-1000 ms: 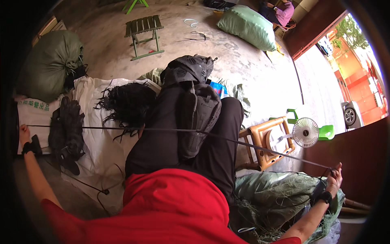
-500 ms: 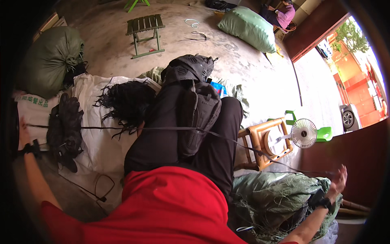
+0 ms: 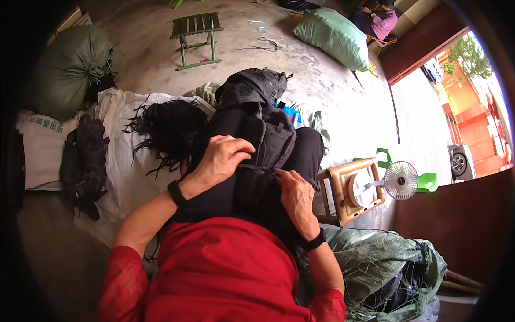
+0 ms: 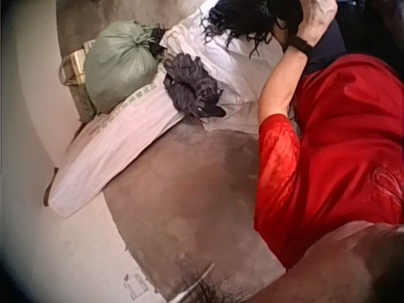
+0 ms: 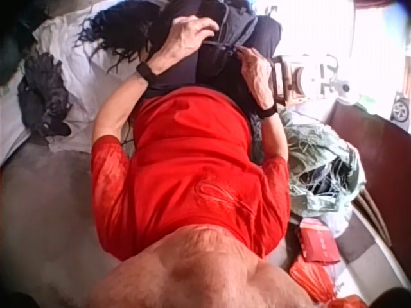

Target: The recorder is threading and pulling laces through the eyelets of black athletic shoes.

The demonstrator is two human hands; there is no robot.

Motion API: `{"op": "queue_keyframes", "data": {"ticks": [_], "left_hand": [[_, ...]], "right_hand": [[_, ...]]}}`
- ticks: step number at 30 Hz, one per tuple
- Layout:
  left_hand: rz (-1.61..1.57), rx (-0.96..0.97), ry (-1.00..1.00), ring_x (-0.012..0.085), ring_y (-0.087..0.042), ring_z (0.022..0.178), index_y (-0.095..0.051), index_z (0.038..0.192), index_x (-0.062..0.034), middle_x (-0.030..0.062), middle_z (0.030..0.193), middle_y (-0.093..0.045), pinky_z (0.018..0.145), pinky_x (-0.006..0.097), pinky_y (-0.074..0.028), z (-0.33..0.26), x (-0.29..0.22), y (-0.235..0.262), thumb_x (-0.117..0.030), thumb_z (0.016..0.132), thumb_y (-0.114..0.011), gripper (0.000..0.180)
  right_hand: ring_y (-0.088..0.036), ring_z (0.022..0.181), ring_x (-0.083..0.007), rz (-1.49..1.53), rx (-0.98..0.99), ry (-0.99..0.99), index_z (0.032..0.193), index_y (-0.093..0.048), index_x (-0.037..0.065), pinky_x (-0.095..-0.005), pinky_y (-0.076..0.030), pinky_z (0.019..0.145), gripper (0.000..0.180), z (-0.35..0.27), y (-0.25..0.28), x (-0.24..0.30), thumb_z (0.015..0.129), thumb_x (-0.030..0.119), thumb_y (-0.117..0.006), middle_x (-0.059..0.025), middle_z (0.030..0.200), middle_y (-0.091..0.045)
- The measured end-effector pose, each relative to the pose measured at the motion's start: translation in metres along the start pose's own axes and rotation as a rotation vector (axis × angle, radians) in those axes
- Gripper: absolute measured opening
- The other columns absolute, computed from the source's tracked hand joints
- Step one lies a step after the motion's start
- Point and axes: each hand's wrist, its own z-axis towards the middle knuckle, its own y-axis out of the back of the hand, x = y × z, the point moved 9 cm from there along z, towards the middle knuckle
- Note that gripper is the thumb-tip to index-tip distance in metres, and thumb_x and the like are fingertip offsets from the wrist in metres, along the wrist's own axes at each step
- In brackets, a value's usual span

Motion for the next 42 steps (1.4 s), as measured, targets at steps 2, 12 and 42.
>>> {"op": "queue_keyframes", "data": {"ticks": [2,12,42], "left_hand": [[0.027,0.016,-0.013,0.0245,-0.066,0.073,-0.064,0.089,-0.0032,0.0091,0.078,-0.069,0.070,0.034,-0.052,-0.004,-0.002,-0.010,-0.007,0.083,-0.063,0.007],[-0.110,0.267,0.303,0.0327,-0.066,0.074,-0.062,0.085,-0.0004,0.0152,0.075,-0.067,0.067,0.040,-0.051,-0.020,0.022,-0.040,-0.011,0.083,-0.059,0.011],[-0.054,0.223,0.368,0.0325,-0.066,0.069,-0.059,0.087,-0.0034,0.0123,0.068,-0.066,0.063,0.042,-0.050,-0.033,0.029,-0.043,-0.012,0.083,-0.063,0.010]], "right_hand": [[-0.066,0.079,-0.0312,-0.002,-0.060,-0.029,0.096,-0.068,0.008,-0.0389,-0.051,0.066,0.013,-0.003,-0.002,-0.004,0.085,0.012,-0.061,-0.0107,0.086,-0.066],[-0.064,0.076,-0.0327,-0.192,-0.072,-0.082,0.083,-0.067,0.007,-0.0446,-0.048,0.064,0.015,0.003,-0.016,-0.004,0.087,0.019,-0.059,-0.0116,0.078,-0.062],[-0.065,0.075,-0.0363,-0.247,-0.104,-0.175,0.086,-0.062,0.006,-0.0462,-0.049,0.064,0.018,0.002,-0.023,-0.006,0.091,0.021,-0.056,-0.0155,0.082,-0.067]]}}
